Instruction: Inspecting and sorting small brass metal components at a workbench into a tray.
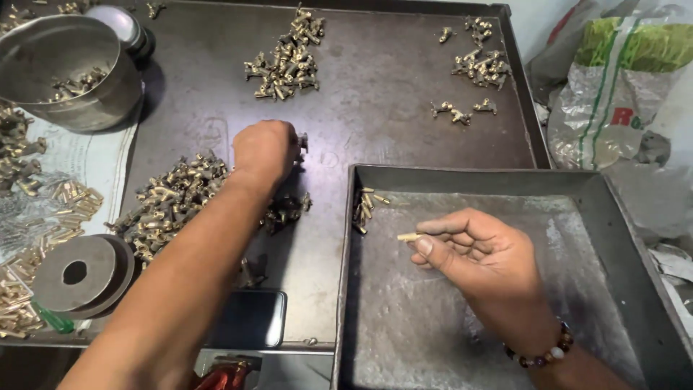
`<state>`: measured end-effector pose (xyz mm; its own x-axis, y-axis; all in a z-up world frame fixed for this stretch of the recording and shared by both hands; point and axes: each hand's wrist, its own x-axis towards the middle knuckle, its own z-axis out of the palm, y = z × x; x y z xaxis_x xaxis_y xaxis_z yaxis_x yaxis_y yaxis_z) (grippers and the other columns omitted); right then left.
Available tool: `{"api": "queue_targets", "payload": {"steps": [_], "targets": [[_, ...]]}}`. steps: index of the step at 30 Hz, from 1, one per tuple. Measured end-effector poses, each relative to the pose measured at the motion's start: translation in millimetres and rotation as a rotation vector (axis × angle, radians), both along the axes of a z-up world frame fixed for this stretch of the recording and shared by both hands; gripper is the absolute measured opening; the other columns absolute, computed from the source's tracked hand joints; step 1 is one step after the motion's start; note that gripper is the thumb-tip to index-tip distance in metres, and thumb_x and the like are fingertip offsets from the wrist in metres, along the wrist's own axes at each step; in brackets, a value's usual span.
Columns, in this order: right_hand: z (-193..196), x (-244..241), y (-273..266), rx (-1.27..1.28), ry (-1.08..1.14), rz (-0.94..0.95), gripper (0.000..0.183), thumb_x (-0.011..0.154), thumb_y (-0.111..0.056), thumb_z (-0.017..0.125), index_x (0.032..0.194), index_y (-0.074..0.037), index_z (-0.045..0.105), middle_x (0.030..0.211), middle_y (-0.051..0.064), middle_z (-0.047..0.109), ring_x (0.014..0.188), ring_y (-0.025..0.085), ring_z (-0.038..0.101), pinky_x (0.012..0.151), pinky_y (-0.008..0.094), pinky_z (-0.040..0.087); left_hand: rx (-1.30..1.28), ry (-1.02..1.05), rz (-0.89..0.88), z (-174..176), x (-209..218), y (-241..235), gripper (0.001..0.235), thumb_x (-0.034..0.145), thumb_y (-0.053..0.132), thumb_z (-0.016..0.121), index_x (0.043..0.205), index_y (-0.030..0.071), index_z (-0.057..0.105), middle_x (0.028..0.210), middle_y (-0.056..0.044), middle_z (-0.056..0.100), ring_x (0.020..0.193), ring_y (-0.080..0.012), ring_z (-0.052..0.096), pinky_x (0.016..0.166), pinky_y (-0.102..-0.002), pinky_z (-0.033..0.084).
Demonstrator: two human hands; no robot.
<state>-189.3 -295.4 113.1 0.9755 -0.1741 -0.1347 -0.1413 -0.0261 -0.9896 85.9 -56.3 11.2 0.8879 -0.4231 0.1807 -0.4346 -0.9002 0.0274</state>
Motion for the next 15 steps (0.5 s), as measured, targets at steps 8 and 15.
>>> {"api": "queue_targets", "payload": {"steps": [8,15], "targets": [[17.4,4.3,17.2,-0.039,-0.213,-0.023,0.022,0.090,-0.001,0.074,0.111,0.004,0.073,0.096,0.006,0.077,0.084,0.008,0.069,0.074,0.021,0.056,-1.031,0.589,0.099,105.3,-129.3,-4.8,0.023,0.090,0.028,0.076,0.089,0.005,0.081,0.064,-0.002,0.070,0.050,-0.0082,0.057,0.045,-0.028,0.044],[35.5,-2.4,38.8,-0.465,-0.568,-0.001,0.012,0.090,-0.002,0.078,0.102,-0.001,0.075,0.094,0.003,0.078,0.085,0.007,0.072,0.075,0.022,0.057,-1.246,0.705,0.051,104.4,-201.2,-9.3,0.020,0.090,0.024,0.076,0.091,0.005,0.082,0.058,0.002,0.060,0.047,-0.0038,0.044,0.040,-0.025,0.033]]}}
